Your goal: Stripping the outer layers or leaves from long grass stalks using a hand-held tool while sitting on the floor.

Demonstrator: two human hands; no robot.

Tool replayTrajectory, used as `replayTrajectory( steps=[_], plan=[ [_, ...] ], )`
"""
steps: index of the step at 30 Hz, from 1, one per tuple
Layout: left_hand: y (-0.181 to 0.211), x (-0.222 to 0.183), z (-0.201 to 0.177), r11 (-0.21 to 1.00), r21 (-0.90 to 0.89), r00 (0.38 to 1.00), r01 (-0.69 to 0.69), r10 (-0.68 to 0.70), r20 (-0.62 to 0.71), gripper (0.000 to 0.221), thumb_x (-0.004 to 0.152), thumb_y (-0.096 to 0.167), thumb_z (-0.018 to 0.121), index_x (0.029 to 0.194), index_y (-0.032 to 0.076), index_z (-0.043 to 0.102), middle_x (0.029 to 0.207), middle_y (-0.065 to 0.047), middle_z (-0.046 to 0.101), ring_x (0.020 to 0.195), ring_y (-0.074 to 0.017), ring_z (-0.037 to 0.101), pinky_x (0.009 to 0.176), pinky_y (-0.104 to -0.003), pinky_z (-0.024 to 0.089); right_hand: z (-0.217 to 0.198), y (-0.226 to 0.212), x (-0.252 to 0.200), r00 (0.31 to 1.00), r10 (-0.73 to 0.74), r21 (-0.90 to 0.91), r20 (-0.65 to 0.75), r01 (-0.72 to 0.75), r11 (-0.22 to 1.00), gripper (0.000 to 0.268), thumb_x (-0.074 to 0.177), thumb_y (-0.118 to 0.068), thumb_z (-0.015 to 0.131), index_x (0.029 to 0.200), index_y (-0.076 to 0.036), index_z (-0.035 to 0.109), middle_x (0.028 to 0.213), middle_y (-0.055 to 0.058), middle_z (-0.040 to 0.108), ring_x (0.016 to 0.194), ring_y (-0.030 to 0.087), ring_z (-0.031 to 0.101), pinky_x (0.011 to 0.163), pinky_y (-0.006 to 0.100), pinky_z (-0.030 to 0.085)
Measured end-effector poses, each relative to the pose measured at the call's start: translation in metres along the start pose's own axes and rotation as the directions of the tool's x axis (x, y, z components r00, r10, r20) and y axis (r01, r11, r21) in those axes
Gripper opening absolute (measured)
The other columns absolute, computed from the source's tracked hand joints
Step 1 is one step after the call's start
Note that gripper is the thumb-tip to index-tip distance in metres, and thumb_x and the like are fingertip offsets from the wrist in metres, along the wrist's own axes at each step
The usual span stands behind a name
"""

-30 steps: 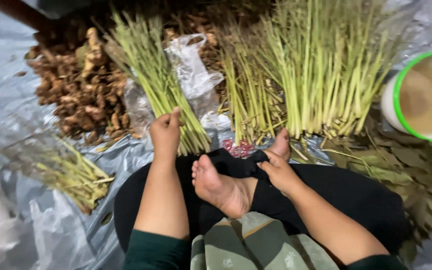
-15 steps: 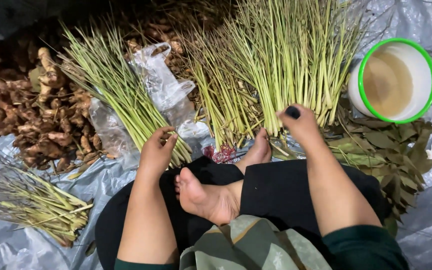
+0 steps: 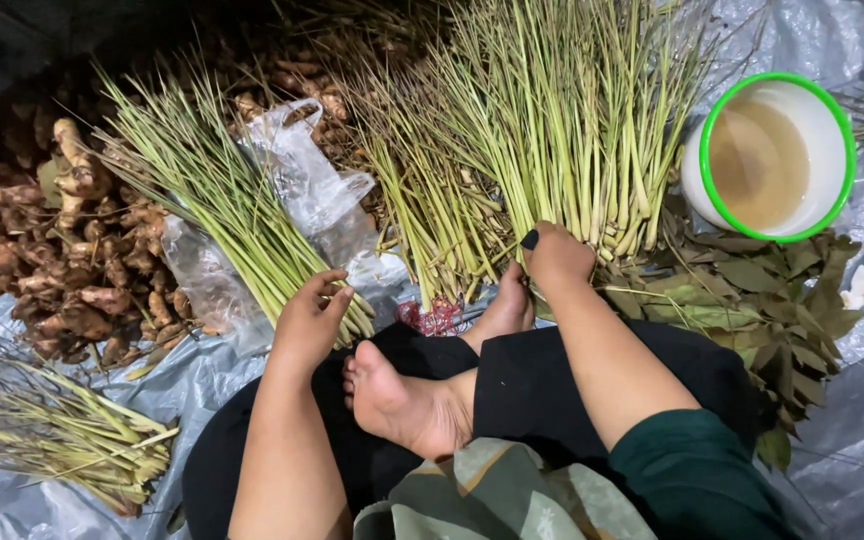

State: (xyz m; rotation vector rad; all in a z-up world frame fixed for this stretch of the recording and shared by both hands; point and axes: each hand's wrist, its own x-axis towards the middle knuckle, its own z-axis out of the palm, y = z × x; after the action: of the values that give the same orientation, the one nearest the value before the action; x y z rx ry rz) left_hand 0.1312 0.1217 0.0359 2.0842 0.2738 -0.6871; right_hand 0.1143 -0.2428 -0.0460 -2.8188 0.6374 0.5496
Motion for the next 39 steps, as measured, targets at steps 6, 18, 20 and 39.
replayTrajectory(
  steps=[6,18,20,39],
  plan=[
    [-0.001,-0.003,0.000,1.000,-0.009,1.000,-0.012,0.012,0.009,0.036,0.098,0.027,0.064,0.131,0.013,0.068,0.115,-0.016,0.075,0.110,-0.0363,0.070,0.091,-0.048,0.055,0.019,-0.002,0.007,0.998,-0.013,-0.086,-0.057,0.008,0.996,0.028,0.095,-0.011,0.060,0.119,0.004,0.060,0.102,0.021,0.067,0.094,0.041,0.071,0.085,0.058,0.053],
    [-0.002,-0.005,0.004,1.000,0.007,1.000,-0.004,0.003,0.029,0.036,0.098,0.029,0.064,0.132,0.015,0.067,0.117,-0.014,0.075,0.114,-0.0347,0.069,0.094,-0.048,0.055,0.016,0.003,0.012,0.999,0.022,-0.028,-0.033,-0.023,0.999,0.033,0.097,-0.026,0.064,0.116,0.001,0.061,0.100,0.017,0.068,0.096,0.037,0.070,0.085,0.055,0.051],
    [-0.003,-0.004,0.004,1.000,0.008,0.999,-0.013,0.013,0.032,0.036,0.098,0.028,0.064,0.132,0.014,0.067,0.116,-0.014,0.074,0.114,-0.0349,0.069,0.094,-0.048,0.055,0.011,0.003,0.010,0.999,0.017,0.012,-0.051,-0.017,1.000,0.036,0.097,-0.026,0.066,0.118,0.002,0.062,0.104,0.019,0.067,0.096,0.039,0.070,0.084,0.058,0.052],
    [-0.006,-0.001,0.005,1.000,0.002,0.999,-0.027,0.027,0.038,0.036,0.097,0.029,0.065,0.131,0.015,0.068,0.114,-0.015,0.075,0.111,-0.0356,0.070,0.093,-0.049,0.056,0.049,0.018,0.018,0.958,-0.185,0.026,-0.218,0.195,0.980,0.035,0.090,-0.015,0.064,0.125,-0.015,0.068,0.109,0.010,0.060,0.103,0.040,0.068,0.088,0.059,0.053]
  ],
)
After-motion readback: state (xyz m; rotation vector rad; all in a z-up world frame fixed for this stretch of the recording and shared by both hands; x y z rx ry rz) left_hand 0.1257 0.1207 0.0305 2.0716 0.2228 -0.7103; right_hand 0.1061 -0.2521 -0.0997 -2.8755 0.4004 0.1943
